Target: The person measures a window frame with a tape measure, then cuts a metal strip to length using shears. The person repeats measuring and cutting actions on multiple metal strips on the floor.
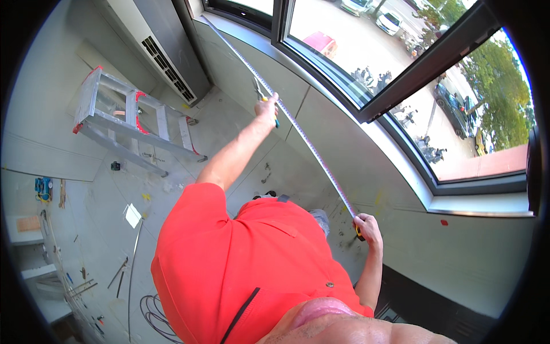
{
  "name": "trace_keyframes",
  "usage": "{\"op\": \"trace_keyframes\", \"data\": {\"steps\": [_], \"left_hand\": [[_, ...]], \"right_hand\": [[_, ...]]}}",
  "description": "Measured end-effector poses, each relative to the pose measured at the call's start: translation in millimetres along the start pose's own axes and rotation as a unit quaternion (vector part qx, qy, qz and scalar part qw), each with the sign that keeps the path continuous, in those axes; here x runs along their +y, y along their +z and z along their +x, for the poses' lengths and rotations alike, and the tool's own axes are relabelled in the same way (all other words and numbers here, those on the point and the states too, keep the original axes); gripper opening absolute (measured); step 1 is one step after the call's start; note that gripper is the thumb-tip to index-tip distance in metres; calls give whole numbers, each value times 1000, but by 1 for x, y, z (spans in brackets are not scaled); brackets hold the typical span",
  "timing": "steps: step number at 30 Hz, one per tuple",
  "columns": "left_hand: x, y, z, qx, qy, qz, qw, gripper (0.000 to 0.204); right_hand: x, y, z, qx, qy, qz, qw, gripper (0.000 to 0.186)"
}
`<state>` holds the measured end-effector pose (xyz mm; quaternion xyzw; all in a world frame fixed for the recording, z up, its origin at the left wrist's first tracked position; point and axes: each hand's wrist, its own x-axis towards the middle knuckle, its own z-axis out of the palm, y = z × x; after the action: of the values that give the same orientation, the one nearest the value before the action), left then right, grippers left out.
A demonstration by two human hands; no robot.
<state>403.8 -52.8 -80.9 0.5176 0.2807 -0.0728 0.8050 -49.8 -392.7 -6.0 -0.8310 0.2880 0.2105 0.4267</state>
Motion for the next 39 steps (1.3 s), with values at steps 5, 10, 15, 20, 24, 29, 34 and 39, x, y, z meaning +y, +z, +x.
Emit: {"op": "trace_keyframes", "data": {"steps": [5,10,15,20,24,29,34,39], "left_hand": [[-61,50,-48,-1,4,52,999,23],[-73,100,-51,28,9,29,999,25],[-67,129,-14,45,42,12,998,27],[-64,153,9,78,75,32,994,27],[-68,153,42,131,101,81,983,24],[-74,152,62,131,104,75,983,23],[-72,159,59,113,82,61,988,23],[-67,154,66,121,97,61,986,30]], "right_hand": [[-42,-36,70,-1,-36,-9,999,27],[-40,-83,119,17,-71,-28,997,28],[-7,-144,120,5,-81,-56,995,29],[73,-200,89,56,-23,-87,994,29],[121,-227,81,90,-39,-56,994,25],[131,-240,94,100,-49,-46,993,25],[126,-243,100,120,-49,-75,989,27],[141,-245,123,150,-133,-124,972,29]]}}
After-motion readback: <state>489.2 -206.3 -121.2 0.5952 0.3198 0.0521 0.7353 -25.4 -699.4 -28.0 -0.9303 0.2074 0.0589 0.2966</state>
